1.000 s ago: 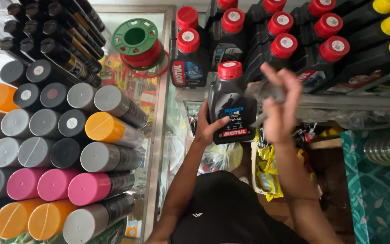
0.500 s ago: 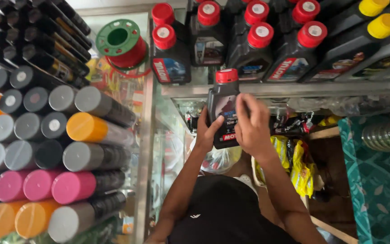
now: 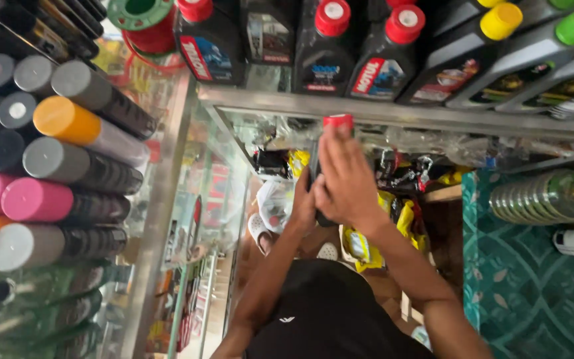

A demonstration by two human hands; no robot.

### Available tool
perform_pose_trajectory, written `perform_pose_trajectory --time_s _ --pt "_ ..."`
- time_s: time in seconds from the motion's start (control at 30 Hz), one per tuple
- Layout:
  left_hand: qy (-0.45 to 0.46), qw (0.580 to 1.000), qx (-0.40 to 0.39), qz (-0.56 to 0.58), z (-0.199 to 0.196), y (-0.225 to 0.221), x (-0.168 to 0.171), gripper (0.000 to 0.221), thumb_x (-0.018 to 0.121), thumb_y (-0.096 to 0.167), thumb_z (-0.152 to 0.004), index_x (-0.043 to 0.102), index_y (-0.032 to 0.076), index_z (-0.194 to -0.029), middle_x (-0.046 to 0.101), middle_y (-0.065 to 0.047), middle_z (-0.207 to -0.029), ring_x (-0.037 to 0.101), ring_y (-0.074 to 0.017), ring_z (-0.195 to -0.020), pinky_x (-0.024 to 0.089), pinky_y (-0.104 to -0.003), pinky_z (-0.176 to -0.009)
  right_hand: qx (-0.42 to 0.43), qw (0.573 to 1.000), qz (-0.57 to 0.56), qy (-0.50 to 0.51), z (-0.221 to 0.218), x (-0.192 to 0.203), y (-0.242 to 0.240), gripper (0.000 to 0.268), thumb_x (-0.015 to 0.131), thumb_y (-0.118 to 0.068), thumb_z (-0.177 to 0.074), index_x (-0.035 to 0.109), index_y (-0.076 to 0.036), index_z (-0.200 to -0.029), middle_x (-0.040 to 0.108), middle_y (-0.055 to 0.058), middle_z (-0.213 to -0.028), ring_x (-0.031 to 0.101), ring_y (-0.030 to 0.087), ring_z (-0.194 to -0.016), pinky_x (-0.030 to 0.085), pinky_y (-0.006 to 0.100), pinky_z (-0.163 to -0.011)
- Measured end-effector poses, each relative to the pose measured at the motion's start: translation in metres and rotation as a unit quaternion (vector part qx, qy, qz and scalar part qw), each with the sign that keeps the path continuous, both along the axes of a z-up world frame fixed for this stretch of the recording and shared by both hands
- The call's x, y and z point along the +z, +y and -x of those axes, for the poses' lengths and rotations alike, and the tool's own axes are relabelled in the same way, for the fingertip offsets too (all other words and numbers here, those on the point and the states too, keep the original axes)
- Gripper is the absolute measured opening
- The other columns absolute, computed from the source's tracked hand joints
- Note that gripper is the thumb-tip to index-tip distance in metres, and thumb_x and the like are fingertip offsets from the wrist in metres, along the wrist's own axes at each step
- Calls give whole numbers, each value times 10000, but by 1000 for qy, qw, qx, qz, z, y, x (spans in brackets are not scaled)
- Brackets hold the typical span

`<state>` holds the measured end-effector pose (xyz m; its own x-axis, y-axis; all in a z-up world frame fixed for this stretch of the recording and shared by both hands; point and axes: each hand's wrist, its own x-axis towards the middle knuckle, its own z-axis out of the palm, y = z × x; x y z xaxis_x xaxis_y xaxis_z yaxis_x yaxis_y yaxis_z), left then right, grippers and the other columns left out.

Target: Wiping down and organizing bottles of motor oil on a storage shelf.

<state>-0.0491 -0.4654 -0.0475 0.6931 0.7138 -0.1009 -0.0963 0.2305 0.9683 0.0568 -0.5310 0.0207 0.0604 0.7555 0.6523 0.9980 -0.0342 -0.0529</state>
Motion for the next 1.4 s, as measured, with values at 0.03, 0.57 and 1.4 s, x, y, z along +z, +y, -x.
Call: perform_pose_trajectory --time_s 0.03,0.57,1.4 --pt "0 999 1 52 0 -7 15 885 596 472 -970 252 -118 -1533 381 -422 -1476 409 -494 -1390 329 -594 -1156 7 999 19 -28 5 -3 -5 771 404 -405 -935 443 117 -1500 355 307 -1615 354 490 -1487 338 535 -1175" --pt "-182 957 63 214 -24 -15 -86 690 340 557 -1082 328 103 -1601 465 -170 -1529 533 -291 -1326 411 -457 -1147 10 999 38 -21 49 -25 -61 834 436 -553 -931 483 66 -1488 400 261 -1608 432 474 -1450 381 530 -1164" --pt "-166 979 16 114 46 30 21 655 347 500 -1092 316 89 -1601 480 -128 -1514 493 -228 -1371 326 -419 -1207 -36 997 -10 -64 83 10 38 745 456 -491 -992 549 97 -1440 419 286 -1577 426 498 -1427 401 543 -1137"
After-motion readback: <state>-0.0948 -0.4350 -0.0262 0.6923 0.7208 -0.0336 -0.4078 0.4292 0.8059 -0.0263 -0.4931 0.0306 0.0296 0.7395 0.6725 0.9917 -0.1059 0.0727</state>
